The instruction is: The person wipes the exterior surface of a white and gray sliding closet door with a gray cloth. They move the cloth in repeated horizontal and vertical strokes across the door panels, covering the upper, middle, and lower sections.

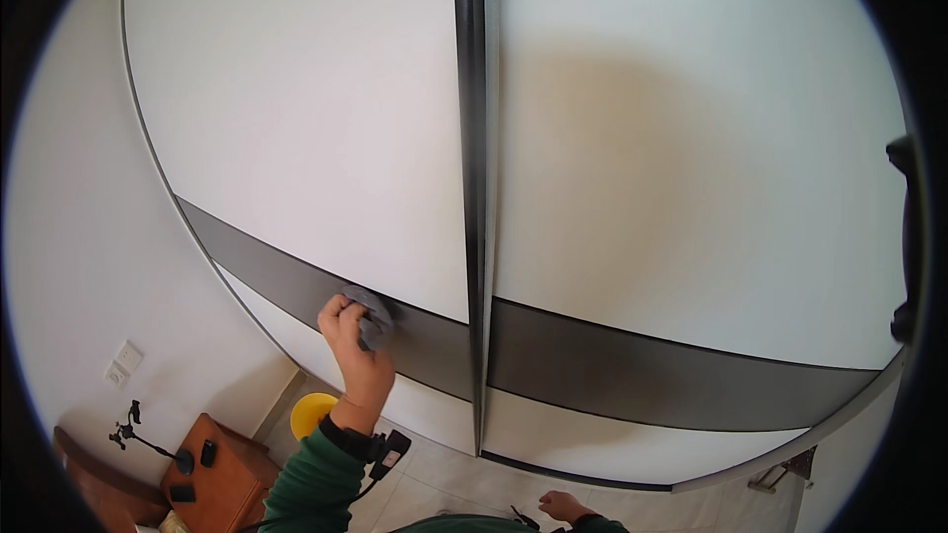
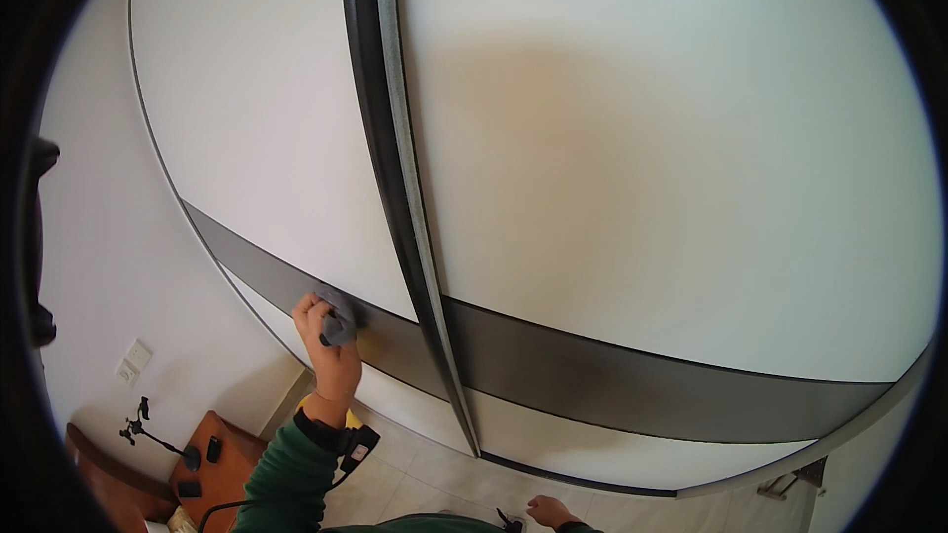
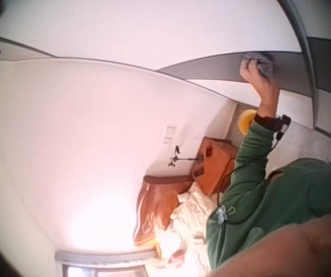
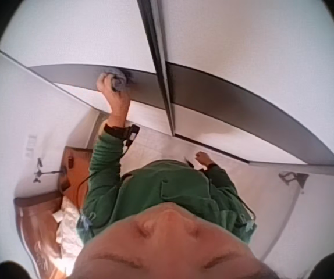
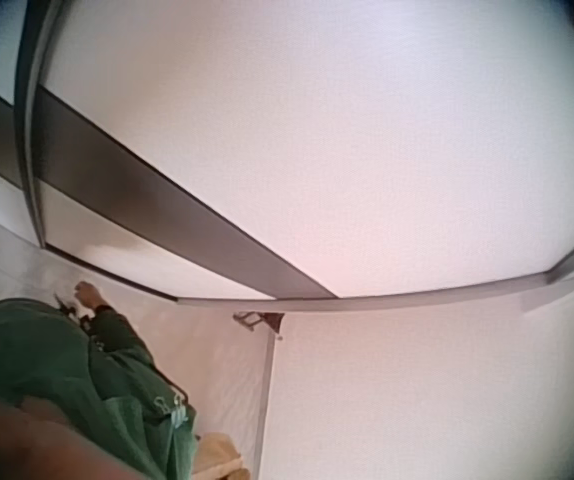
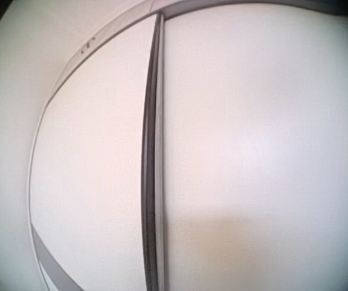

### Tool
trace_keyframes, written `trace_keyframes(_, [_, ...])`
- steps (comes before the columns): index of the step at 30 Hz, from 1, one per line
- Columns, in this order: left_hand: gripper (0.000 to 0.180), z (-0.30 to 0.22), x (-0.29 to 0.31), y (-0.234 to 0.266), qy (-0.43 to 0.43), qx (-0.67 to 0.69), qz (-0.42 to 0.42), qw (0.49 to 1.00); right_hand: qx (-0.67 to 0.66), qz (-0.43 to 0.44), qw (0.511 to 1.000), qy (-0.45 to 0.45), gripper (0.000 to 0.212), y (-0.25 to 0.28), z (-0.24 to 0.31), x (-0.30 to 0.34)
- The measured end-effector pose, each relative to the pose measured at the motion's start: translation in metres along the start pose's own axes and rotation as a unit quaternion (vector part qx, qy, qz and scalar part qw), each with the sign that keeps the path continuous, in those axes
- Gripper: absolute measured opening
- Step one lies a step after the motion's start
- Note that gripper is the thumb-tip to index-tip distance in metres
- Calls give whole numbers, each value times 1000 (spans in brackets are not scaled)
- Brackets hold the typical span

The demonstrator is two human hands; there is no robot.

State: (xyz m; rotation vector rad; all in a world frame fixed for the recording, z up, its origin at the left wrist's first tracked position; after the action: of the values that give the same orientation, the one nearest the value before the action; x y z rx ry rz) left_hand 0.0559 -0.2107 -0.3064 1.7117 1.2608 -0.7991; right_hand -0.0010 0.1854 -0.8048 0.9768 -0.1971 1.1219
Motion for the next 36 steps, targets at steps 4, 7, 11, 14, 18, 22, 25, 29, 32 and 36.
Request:
trace_keyframes(4, [36,-93,42,-29,-222,-1,133,966,14,-2,1000,-4,44,7,9,-3])
trace_keyframes(7, [36,-76,24,-21,-274,-15,115,955,-22,-40,999,13,43,20,28,-1])
trace_keyframes(11, [28,26,-23,12,-110,-57,-13,992,-51,-56,997,-12,42,21,19,5])
trace_keyframes(14, [22,112,-56,36,65,-75,-74,992,-26,-56,998,-13,42,7,-17,5])
trace_keyframes(18, [23,133,-49,32,165,58,-125,977,67,-66,994,61,42,-13,-61,-6])
trace_keyframes(22, [37,16,-9,3,-24,-27,-35,999,40,-56,997,25,41,-16,-63,-16])
trace_keyframes(25, [37,-69,12,-13,-195,-37,70,977,1,-23,1000,-10,41,-2,-27,-21])
trace_keyframes(29, [35,-85,4,-13,-277,-60,112,952,-8,-29,999,11,42,16,23,-22])
trace_keyframes(32, [33,-33,-27,13,-221,-121,56,966,-27,-46,998,13,42,20,27,-20])
trace_keyframes(36, [34,72,-79,56,37,-171,-27,984,-8,-41,999,-12,42,14,1,-8])
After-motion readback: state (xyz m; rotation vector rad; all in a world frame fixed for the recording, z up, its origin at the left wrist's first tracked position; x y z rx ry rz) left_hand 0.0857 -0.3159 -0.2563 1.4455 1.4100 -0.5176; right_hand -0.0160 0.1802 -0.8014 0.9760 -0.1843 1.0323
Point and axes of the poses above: each hand's wrist, its own x-axis away from the middle knuckle, its own y-axis out of the back of the hand, z = x × y, the point moved 7 cm from there along -x, towards the middle knuckle, and after that the axes turned 2 degrees about z, right-handed, at the moved point
